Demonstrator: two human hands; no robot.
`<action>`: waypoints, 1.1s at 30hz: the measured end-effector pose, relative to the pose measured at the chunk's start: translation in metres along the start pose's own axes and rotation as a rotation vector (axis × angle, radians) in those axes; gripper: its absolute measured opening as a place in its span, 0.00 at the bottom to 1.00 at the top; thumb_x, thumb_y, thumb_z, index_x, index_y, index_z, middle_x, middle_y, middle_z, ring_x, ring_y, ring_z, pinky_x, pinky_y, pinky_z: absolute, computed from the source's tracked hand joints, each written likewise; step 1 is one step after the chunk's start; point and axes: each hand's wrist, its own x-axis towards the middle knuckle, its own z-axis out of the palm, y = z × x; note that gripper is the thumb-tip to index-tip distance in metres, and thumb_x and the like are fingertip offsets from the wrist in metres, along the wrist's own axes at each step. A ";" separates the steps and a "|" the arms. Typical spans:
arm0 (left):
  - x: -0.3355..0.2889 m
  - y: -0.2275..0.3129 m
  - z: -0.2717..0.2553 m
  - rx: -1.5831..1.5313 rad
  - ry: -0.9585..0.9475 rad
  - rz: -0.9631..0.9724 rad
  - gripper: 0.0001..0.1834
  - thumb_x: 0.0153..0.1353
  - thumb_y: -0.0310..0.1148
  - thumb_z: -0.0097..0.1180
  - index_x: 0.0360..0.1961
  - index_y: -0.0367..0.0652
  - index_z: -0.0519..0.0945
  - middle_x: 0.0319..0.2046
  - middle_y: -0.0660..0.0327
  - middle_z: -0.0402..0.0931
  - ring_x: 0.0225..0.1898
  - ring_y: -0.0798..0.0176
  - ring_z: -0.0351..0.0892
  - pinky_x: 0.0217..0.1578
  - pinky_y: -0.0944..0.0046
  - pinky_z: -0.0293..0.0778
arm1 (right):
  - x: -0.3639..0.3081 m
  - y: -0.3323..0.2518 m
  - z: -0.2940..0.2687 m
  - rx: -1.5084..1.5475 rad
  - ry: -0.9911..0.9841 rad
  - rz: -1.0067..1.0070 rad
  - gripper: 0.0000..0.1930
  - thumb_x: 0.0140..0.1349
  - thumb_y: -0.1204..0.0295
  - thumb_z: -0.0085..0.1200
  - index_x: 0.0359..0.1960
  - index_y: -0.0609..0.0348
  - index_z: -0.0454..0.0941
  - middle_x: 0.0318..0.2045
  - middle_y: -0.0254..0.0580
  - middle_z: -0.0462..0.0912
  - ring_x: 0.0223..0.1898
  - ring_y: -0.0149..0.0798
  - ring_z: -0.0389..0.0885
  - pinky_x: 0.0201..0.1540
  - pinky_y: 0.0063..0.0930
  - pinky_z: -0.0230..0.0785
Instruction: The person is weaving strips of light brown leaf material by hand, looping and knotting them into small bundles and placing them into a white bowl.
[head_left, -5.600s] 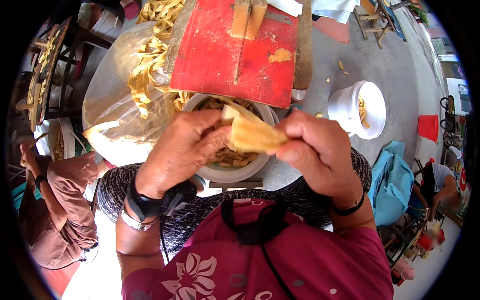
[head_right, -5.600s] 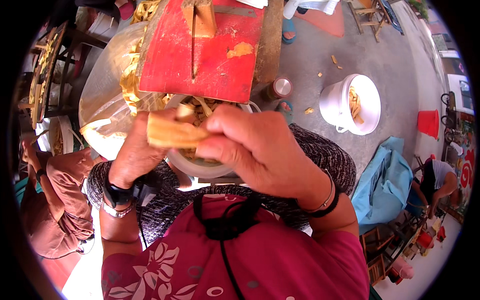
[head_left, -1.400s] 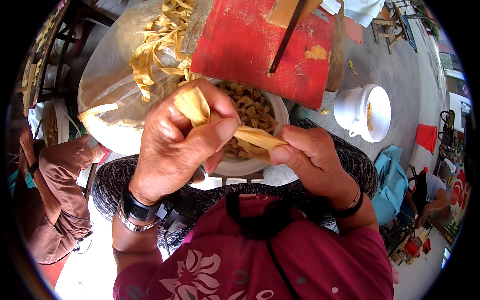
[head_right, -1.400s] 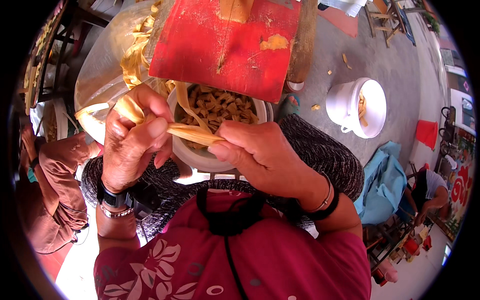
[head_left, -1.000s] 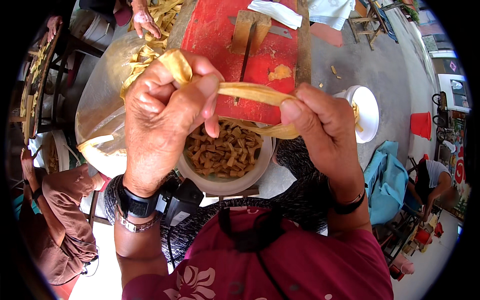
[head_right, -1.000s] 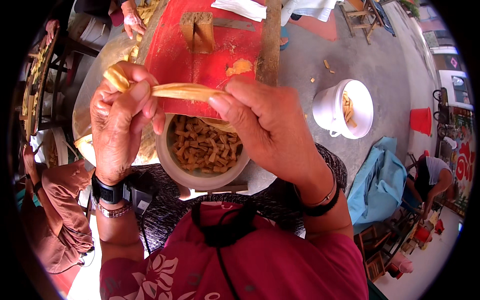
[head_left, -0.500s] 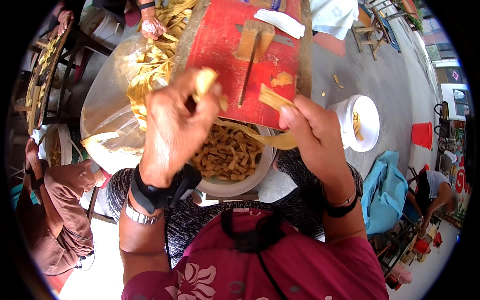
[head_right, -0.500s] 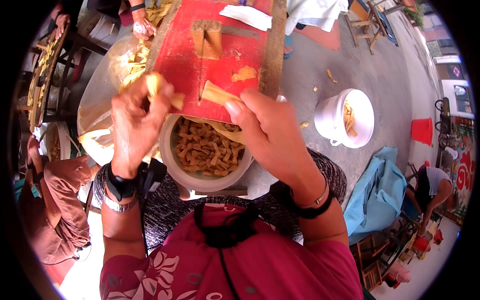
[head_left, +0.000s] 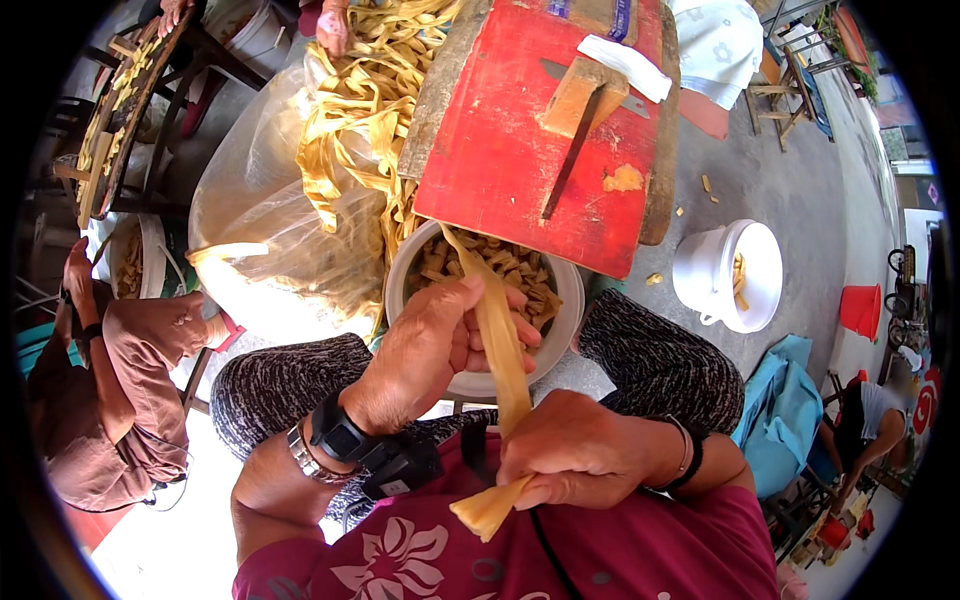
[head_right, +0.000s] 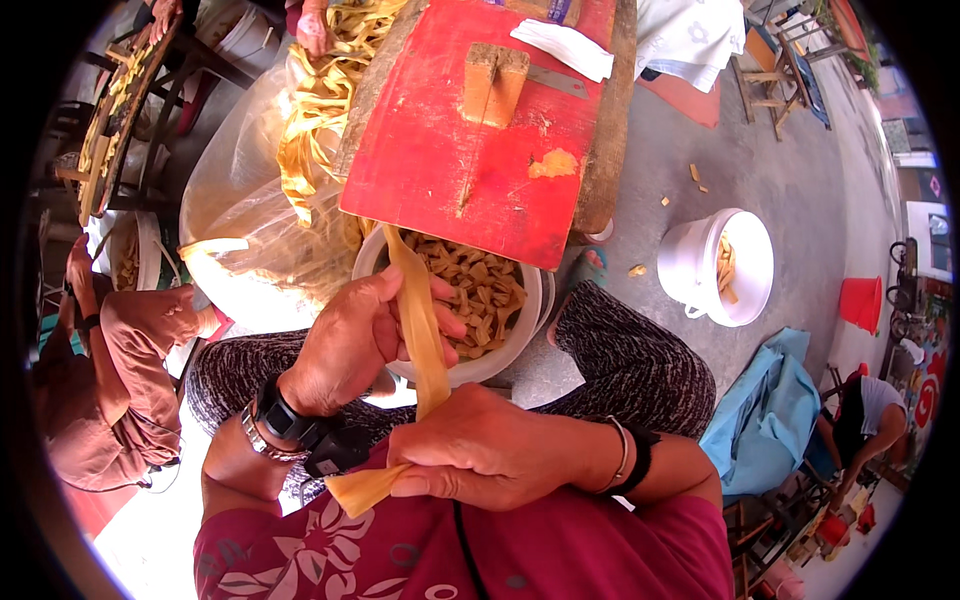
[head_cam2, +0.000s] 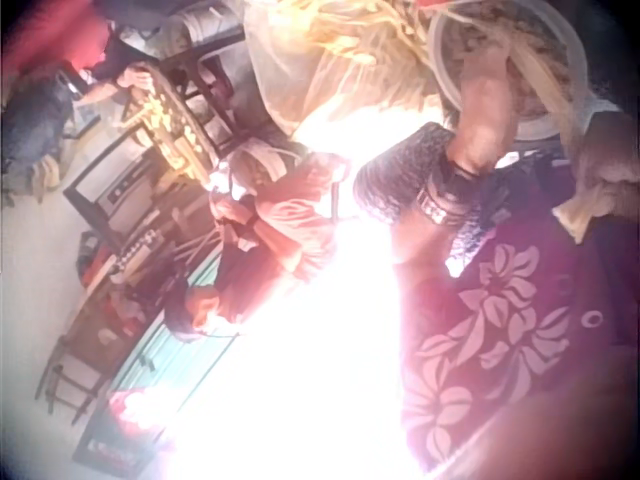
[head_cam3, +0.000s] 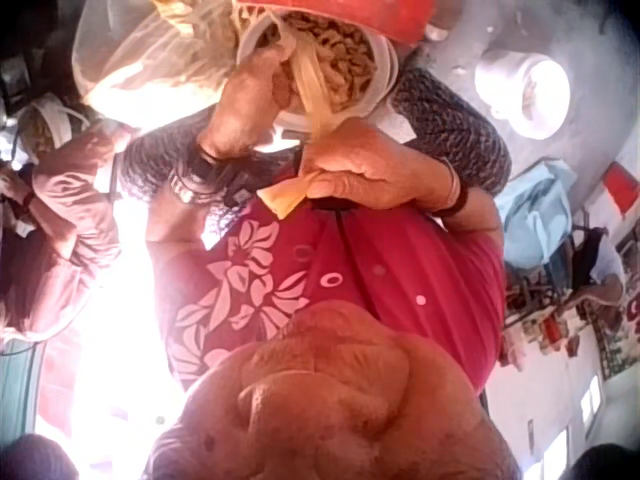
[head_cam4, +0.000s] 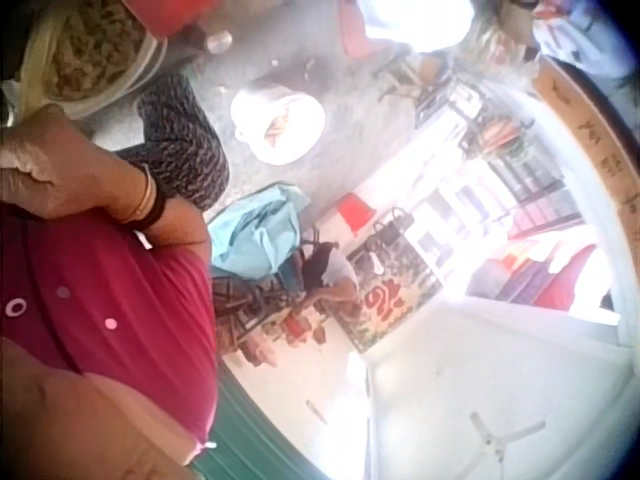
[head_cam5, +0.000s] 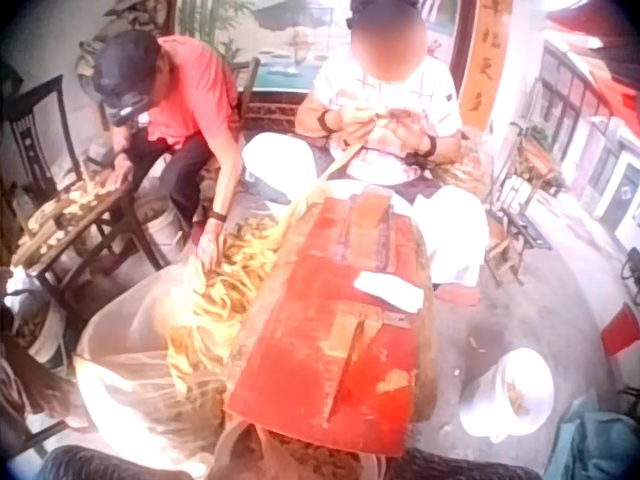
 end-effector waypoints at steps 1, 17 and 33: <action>0.000 -0.001 -0.001 -0.120 0.018 0.019 0.26 0.69 0.49 0.35 0.51 0.35 0.68 0.34 0.52 0.77 0.33 0.59 0.80 0.39 0.62 0.75 | 0.002 0.003 0.003 0.057 -0.050 0.030 0.14 0.65 0.64 0.47 0.30 0.64 0.74 0.20 0.42 0.75 0.21 0.46 0.76 0.24 0.33 0.66; -0.047 0.025 0.012 0.590 -0.410 0.312 0.11 0.64 0.33 0.46 0.26 0.39 0.71 0.18 0.66 0.68 0.19 0.73 0.67 0.20 0.69 0.65 | 0.019 0.012 -0.004 -0.191 0.554 -0.326 0.09 0.66 0.72 0.44 0.37 0.66 0.72 0.35 0.50 0.76 0.41 0.51 0.76 0.43 0.42 0.69; -0.083 0.018 0.042 1.366 0.210 1.261 0.11 0.44 0.19 0.61 0.32 0.35 0.77 0.32 0.53 0.74 0.22 0.57 0.76 0.22 0.62 0.73 | 0.018 -0.026 0.006 -0.285 0.445 0.236 0.13 0.65 0.71 0.42 0.26 0.66 0.72 0.18 0.41 0.70 0.20 0.30 0.64 0.25 0.26 0.60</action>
